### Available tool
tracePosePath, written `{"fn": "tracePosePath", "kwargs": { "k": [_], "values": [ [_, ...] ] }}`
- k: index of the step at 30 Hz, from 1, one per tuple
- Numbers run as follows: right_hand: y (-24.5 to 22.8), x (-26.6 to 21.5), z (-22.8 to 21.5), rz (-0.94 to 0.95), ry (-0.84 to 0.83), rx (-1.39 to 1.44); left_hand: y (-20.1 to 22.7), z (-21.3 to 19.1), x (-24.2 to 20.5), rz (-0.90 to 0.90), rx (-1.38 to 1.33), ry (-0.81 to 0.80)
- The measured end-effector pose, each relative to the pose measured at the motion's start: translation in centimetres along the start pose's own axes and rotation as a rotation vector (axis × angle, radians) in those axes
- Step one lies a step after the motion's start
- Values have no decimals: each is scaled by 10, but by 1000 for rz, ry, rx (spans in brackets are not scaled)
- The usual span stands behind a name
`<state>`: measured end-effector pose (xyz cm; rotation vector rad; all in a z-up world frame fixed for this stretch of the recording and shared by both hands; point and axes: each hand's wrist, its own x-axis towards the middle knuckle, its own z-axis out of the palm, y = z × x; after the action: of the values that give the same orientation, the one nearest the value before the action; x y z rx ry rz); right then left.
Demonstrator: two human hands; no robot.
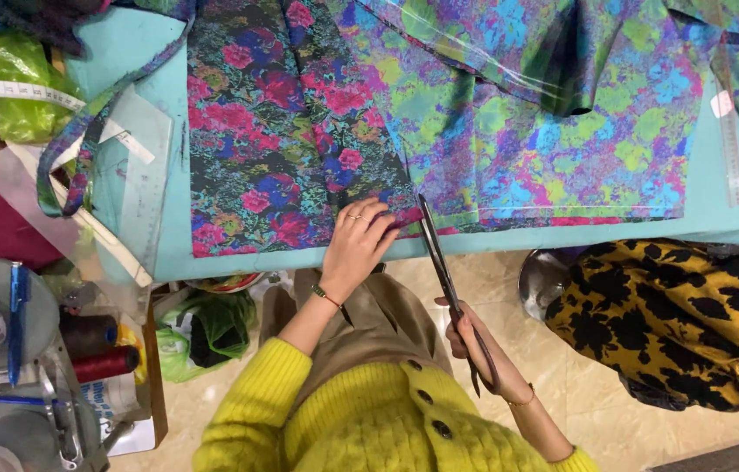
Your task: The person cuts a large piece of colorful patterned fabric using shears on a light blue table. They measure sections with a ruler and chalk, cut along the marked lines, and then fold and stack the cut pieces.
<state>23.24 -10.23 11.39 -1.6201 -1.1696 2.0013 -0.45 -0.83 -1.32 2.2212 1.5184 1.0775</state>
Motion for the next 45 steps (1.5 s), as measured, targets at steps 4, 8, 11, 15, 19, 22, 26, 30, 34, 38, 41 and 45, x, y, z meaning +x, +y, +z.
{"fn": "tracePosePath", "kwargs": {
  "k": [4,8,11,15,19,22,26,30,34,38,41,45],
  "values": [
    [-2,1,4,7,26,-22,1,-4,1,25,-3,10],
    [-1,2,4,-16,32,-15,-1,-2,-1,22,-1,-15],
    [-8,0,6,31,87,-62,-1,-2,0,14,5,-20],
    [-16,-2,10,55,121,-129,0,-3,1,21,-10,-8],
    [-1,3,6,61,175,-236,0,-4,1,15,-12,-2],
    [-12,2,11,108,181,-235,1,-5,2,20,11,-1],
    [2,7,5,61,166,-226,1,-4,2,18,19,8],
    [6,7,3,19,110,-127,1,-5,1,37,32,13],
    [28,12,-7,-76,68,115,3,-10,1,49,-73,61],
    [12,15,-15,-196,62,-14,7,-28,-8,-12,-131,163],
    [0,25,-20,-239,21,-149,6,-47,-24,-105,-57,290],
    [-9,48,-18,-349,-287,-405,-7,-92,-48,-394,152,455]
  ]
}}
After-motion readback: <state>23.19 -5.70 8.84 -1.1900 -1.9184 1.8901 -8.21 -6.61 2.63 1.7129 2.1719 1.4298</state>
